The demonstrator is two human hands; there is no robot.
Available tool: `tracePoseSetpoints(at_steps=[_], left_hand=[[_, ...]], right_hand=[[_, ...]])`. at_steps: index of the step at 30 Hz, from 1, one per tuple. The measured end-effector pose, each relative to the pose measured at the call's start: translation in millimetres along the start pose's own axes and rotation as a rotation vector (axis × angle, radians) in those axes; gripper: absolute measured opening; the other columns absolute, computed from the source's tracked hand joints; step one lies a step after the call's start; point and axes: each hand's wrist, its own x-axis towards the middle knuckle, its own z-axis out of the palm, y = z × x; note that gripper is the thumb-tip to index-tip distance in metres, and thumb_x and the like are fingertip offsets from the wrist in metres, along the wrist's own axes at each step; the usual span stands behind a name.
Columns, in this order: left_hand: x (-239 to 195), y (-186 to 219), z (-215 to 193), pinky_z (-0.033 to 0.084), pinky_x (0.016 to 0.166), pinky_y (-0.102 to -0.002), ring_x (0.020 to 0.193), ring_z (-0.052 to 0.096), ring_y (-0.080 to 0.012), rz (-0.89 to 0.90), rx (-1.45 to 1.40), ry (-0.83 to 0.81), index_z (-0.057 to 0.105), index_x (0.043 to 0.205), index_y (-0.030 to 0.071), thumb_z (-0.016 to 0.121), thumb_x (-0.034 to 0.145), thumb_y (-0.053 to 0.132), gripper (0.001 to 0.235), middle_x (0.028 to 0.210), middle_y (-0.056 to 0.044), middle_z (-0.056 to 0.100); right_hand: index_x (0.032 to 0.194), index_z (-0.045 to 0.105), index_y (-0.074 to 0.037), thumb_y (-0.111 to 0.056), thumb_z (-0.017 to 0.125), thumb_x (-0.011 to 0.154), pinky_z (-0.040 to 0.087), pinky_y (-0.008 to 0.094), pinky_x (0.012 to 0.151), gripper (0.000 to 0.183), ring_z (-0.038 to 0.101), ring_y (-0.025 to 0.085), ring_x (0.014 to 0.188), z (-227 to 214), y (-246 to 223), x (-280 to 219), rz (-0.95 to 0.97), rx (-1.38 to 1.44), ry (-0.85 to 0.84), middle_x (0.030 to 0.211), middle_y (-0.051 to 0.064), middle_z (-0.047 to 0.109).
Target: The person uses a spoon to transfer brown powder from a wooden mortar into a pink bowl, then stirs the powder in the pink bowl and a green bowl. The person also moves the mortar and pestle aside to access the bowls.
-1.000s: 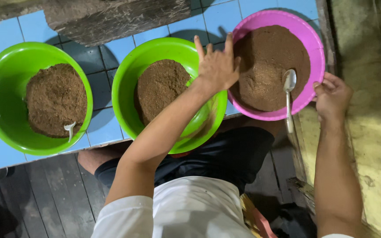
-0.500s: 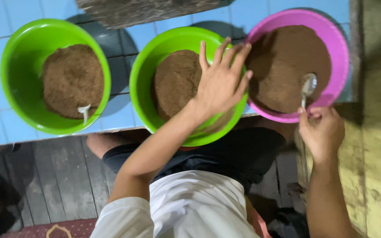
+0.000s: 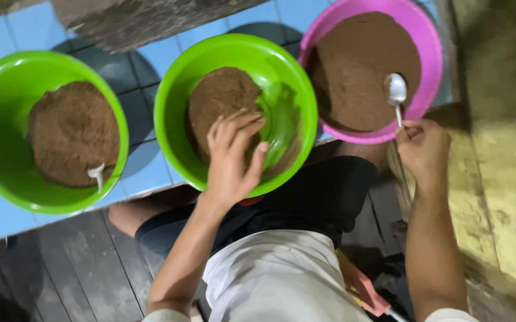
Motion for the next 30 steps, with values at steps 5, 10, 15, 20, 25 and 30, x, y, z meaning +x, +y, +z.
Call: tracePoseSetpoints(at_steps=[5,10,15,20,25,30], left_hand=[[0.2,-4.2,-6.8,0.032,0.114,-0.054,0.132,0.057,-0.0324,0.003,-0.007,0.002,0.066,0.123,0.006,0.054,0.104,0.027,0.031,0.131,-0.01,0.065],[-1.4,-10.2,-25.7,0.038,0.113,-0.048,0.127,0.058,-0.0352,0.007,0.01,0.058,0.066,0.121,0.0,0.054,0.105,0.025,0.032,0.127,-0.017,0.066],[-11.1,-30.5,-28.6,0.044,0.107,-0.06,0.124,0.059,-0.0481,0.019,0.01,0.106,0.065,0.124,-0.006,0.061,0.1,0.003,0.026,0.125,-0.02,0.062],[-10.5,-15.6,-6.9,0.047,0.105,-0.06,0.119,0.061,-0.0474,0.016,-0.017,0.065,0.066,0.121,-0.006,0.06,0.099,0.004,0.025,0.119,-0.022,0.063],[-12.3,14.0,45.0,0.052,0.086,-0.05,0.1,0.066,-0.0386,0.12,0.07,-0.05,0.072,0.108,0.005,0.077,0.089,0.017,0.023,0.114,-0.014,0.067],[-6.7,27.7,87.2,0.051,0.074,-0.043,0.093,0.06,-0.0338,0.177,0.327,-0.323,0.062,0.137,0.007,0.081,0.079,0.01,0.06,0.116,-0.014,0.055]], right_hand=[[0.11,0.069,-0.004,-0.011,0.055,0.097,0.051,0.053,0.074,0.02,0.068,0.039,0.088,-20.8,-14.8,3.7,0.021,-0.074,-0.04,0.098,0.016,0.074],[0.117,0.05,-0.003,-0.009,0.05,0.105,0.049,0.06,0.054,0.013,0.065,0.047,0.062,-23.2,-23.2,13.3,-0.006,-0.275,-0.016,0.075,0.021,0.066],[0.121,0.059,-0.006,-0.006,0.063,0.09,0.059,0.06,0.077,0.031,0.075,0.047,0.08,9.7,-23.9,19.5,-0.122,-0.318,-0.01,0.08,0.025,0.073],[0.119,0.06,-0.008,-0.004,0.058,0.1,0.058,0.055,0.059,0.02,0.071,0.043,0.06,-7.1,-41.6,6.2,-0.24,-0.269,0.063,0.066,0.019,0.066],[0.121,0.06,-0.014,-0.008,0.058,0.099,0.057,0.057,0.06,0.023,0.073,0.044,0.067,-9.0,-34.6,9.4,-0.251,-0.183,0.004,0.07,0.017,0.07],[0.12,0.06,-0.019,-0.024,0.054,0.1,0.059,0.053,0.063,0.022,0.074,0.038,0.064,2.6,-24.9,18.1,-0.283,-0.343,-0.073,0.063,0.014,0.068]])
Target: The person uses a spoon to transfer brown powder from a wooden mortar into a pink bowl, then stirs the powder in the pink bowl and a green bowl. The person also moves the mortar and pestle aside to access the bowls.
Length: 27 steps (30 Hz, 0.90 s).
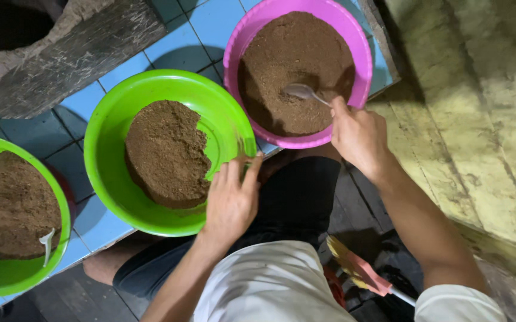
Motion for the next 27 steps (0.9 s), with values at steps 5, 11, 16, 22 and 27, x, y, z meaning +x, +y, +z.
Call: tracePoseSetpoints(at_steps=[5,11,16,22,27], left_hand=[[-13.6,-12.4,-6.3,0.044,0.072,-0.042,0.095,0.056,-0.0326,0.012,0.087,-0.047,0.063,0.135,0.013,0.073,0.073,0.008,0.064,0.114,-0.011,0.054],[-18.8,9.6,-4.0,0.044,0.07,-0.04,0.092,0.056,-0.0316,-0.1,-0.048,0.024,0.071,0.106,0.015,0.074,0.079,0.015,0.027,0.105,-0.008,0.06],[-3.3,67.3,55.9,0.056,0.061,-0.028,0.076,0.065,-0.024,-0.358,-1.112,0.1,0.07,0.104,0.007,0.071,0.093,0.01,0.012,0.091,-0.008,0.065],[27.4,55.1,142.1,0.047,0.037,-0.027,0.058,0.064,-0.0176,-1.259,-1.593,0.238,0.036,0.126,0.01,0.061,0.099,0.02,0.038,0.113,-0.017,0.069],[29.6,32.4,166.4,0.055,0.035,-0.026,0.057,0.071,-0.0227,-1.107,-1.466,0.198,0.043,0.118,-0.001,0.059,0.106,0.02,0.03,0.104,-0.021,0.068]], right_hand=[[0.117,0.062,-0.011,-0.014,0.057,0.104,0.058,0.052,0.057,0.014,0.072,0.041,0.06,-27.8,30.3,14.9,-0.027,-0.036,0.104,0.062,0.017,0.066],[0.117,0.059,-0.011,-0.019,0.056,0.101,0.058,0.053,0.059,0.018,0.073,0.039,0.06,2.1,24.7,9.7,-0.004,-0.127,0.029,0.062,0.018,0.067],[0.119,0.061,-0.014,-0.026,0.052,0.103,0.059,0.053,0.061,0.022,0.074,0.038,0.062,-10.1,21.5,6.6,-0.043,-0.123,-0.042,0.068,0.018,0.07],[0.123,0.064,0.006,0.004,0.057,0.11,0.042,0.024,0.028,0.015,0.052,0.011,0.038,-31.1,40.3,58.5,-0.101,-0.175,0.17,0.06,0.0,0.057],[0.125,0.061,-0.007,-0.01,0.063,0.093,0.058,0.056,0.058,0.032,0.074,0.042,0.065,-5.3,13.2,57.0,-0.09,-0.048,-0.001,0.073,0.021,0.072]])
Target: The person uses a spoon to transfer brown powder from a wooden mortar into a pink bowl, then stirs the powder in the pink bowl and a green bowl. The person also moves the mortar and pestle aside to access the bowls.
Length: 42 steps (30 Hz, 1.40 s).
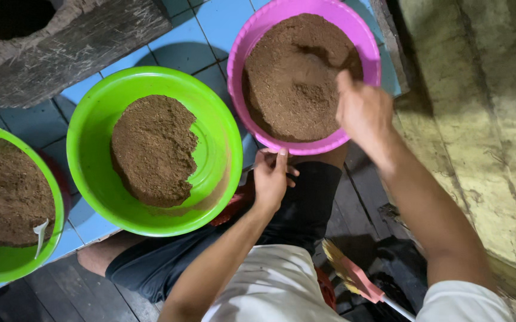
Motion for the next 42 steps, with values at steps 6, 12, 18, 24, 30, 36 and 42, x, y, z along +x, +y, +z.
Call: tracePoseSetpoints(at_steps=[6,12,18,24,30,36,42], left_hand=[[7.4,-1.3,0.3,0.056,0.035,-0.027,0.054,0.07,-0.0244,0.016,0.003,0.012,0.045,0.113,-0.002,0.059,0.105,0.018,0.025,0.095,-0.018,0.063],[7.6,-9.3,-11.9,0.054,0.033,-0.026,0.051,0.068,-0.0222,0.014,-0.018,0.001,0.048,0.111,-0.003,0.06,0.105,0.016,0.023,0.088,-0.015,0.06],[7.6,-5.8,-13.9,0.056,0.037,-0.027,0.054,0.07,-0.0228,-0.042,-0.011,0.008,0.05,0.112,-0.001,0.061,0.105,0.017,0.023,0.09,-0.013,0.06],[8.3,-6.4,-17.4,0.057,0.039,-0.027,0.055,0.069,-0.0226,-0.078,-0.013,0.001,0.05,0.114,-0.001,0.061,0.105,0.018,0.024,0.09,-0.012,0.058],[4.7,3.1,-16.7,0.058,0.042,-0.027,0.057,0.07,-0.0227,-0.086,-0.052,-0.028,0.049,0.112,-0.001,0.062,0.104,0.019,0.025,0.092,-0.013,0.058],[9.5,-7.0,-19.8,0.059,0.045,-0.026,0.059,0.07,-0.0218,-0.083,-0.075,-0.045,0.049,0.112,0.0,0.062,0.104,0.02,0.025,0.091,-0.01,0.056],[13.4,-16.7,-21.7,0.059,0.045,-0.026,0.06,0.07,-0.022,-0.089,-0.103,-0.057,0.049,0.113,0.002,0.061,0.104,0.019,0.023,0.09,-0.01,0.056]], right_hand=[[0.114,0.062,-0.016,-0.02,0.061,0.092,0.058,0.049,0.056,0.023,0.072,0.034,0.059,20.1,28.3,-27.9,-0.131,-0.127,0.095,0.071,0.01,0.069],[0.113,0.062,-0.013,-0.018,0.062,0.1,0.058,0.043,0.053,0.015,0.074,0.032,0.061,0.7,74.3,25.6,-0.078,-0.289,0.211,0.07,0.01,0.069],[0.115,0.067,-0.019,-0.022,0.059,0.096,0.06,0.046,0.064,0.021,0.076,0.037,0.07,28.9,47.1,71.6,-0.1,-0.076,0.056,0.074,0.013,0.073],[0.112,0.069,-0.006,0.002,0.053,0.1,0.06,0.037,0.056,0.022,0.071,0.029,0.055,-30.7,-5.9,44.7,-0.237,0.022,-0.088,0.072,0.016,0.071],[0.096,0.061,-0.017,-0.012,0.067,0.088,0.056,0.032,0.058,0.011,0.072,0.021,0.07,-18.3,18.0,-5.3,-0.438,-0.255,0.135,0.086,0.005,0.07],[0.1,0.061,-0.017,-0.019,0.06,0.091,0.056,0.034,0.057,0.009,0.069,0.022,0.066,-18.3,37.0,-42.7,-0.32,-0.265,0.226,0.082,0.002,0.062],[0.102,0.072,-0.016,-0.016,0.06,0.089,0.059,0.053,0.065,0.017,0.073,0.041,0.07,-46.0,-3.6,-64.5,-0.079,0.151,-0.097,0.068,0.016,0.07]])
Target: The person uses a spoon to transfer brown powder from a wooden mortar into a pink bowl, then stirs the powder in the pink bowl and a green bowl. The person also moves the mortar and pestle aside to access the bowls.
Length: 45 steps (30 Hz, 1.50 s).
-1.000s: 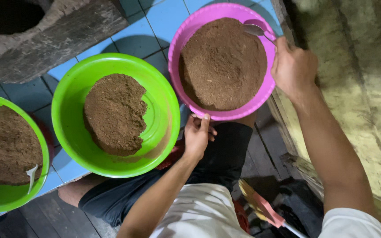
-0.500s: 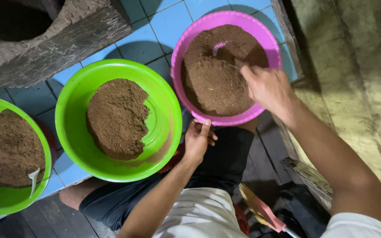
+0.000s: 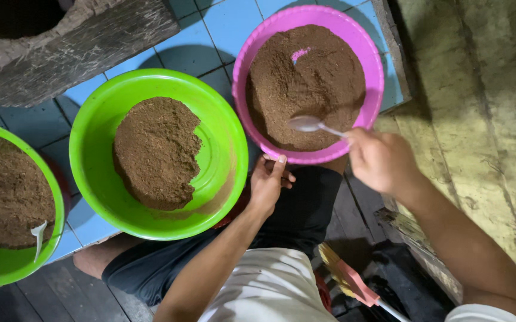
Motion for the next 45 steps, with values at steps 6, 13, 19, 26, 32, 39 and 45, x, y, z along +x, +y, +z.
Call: tracePoseSetpoints(at_steps=[6,13,19,26,32,39,45], left_hand=[[0.8,-0.7,-0.4,0.059,0.046,-0.027,0.06,0.07,-0.0224,0.003,-0.02,-0.007,0.049,0.112,0.003,0.062,0.105,0.02,0.022,0.089,-0.01,0.056],[0.3,-0.3,0.1,0.06,0.047,-0.028,0.061,0.071,-0.0233,0.001,-0.009,-0.01,0.05,0.111,0.003,0.062,0.104,0.02,0.022,0.088,-0.01,0.058],[5.3,-3.9,-0.1,0.06,0.048,-0.028,0.062,0.071,-0.0216,-0.003,-0.04,-0.017,0.049,0.113,0.004,0.064,0.104,0.022,0.025,0.092,-0.01,0.058],[-0.5,2.6,1.5,0.061,0.049,-0.027,0.062,0.071,-0.0219,-0.011,-0.022,-0.022,0.049,0.114,0.002,0.063,0.104,0.021,0.026,0.093,-0.011,0.059],[2.5,-2.4,-0.2,0.061,0.049,-0.027,0.062,0.072,-0.0218,-0.013,-0.025,-0.032,0.049,0.115,0.002,0.064,0.104,0.022,0.027,0.095,-0.012,0.059],[-6.8,14.4,8.2,0.05,0.046,-0.025,0.055,0.066,-0.0149,-0.028,-0.032,-0.015,0.048,0.101,0.013,0.066,0.1,0.023,0.021,0.083,-0.008,0.06],[-0.7,1.6,2.7,0.06,0.05,-0.027,0.063,0.071,-0.0206,-0.001,-0.033,-0.046,0.048,0.114,0.003,0.062,0.105,0.022,0.025,0.099,-0.012,0.059]], right_hand=[[0.091,0.068,-0.015,-0.026,0.053,0.095,0.06,0.048,0.067,0.019,0.074,0.035,0.07,45.3,10.4,30.6,0.023,-0.187,0.014,0.073,0.008,0.071],[0.094,0.068,-0.011,-0.019,0.053,0.096,0.06,0.05,0.062,0.017,0.073,0.038,0.065,45.3,8.3,52.5,-0.017,-0.202,0.124,0.075,0.011,0.071],[0.092,0.067,-0.013,-0.021,0.051,0.1,0.058,0.051,0.059,0.02,0.073,0.038,0.065,25.1,-28.8,37.2,0.007,-0.214,0.148,0.073,0.011,0.07],[0.091,0.069,-0.008,-0.021,0.057,0.089,0.059,0.056,0.063,0.018,0.074,0.043,0.069,47.5,-56.1,53.0,-0.058,-0.125,-0.037,0.076,0.016,0.073],[0.098,0.068,-0.01,-0.022,0.054,0.091,0.059,0.05,0.065,0.02,0.074,0.038,0.073,27.1,-39.1,79.9,-0.075,-0.277,-0.046,0.082,0.013,0.071],[0.122,0.079,-0.016,-0.009,0.065,0.097,0.057,0.021,0.044,0.03,0.069,0.009,0.057,-23.3,-43.3,122.5,-0.259,-0.611,0.312,0.081,0.0,0.077],[0.108,0.076,-0.011,-0.012,0.058,0.096,0.055,0.033,0.059,0.022,0.066,0.022,0.069,23.8,-73.6,118.6,-0.346,-0.383,0.291,0.078,0.007,0.065]])
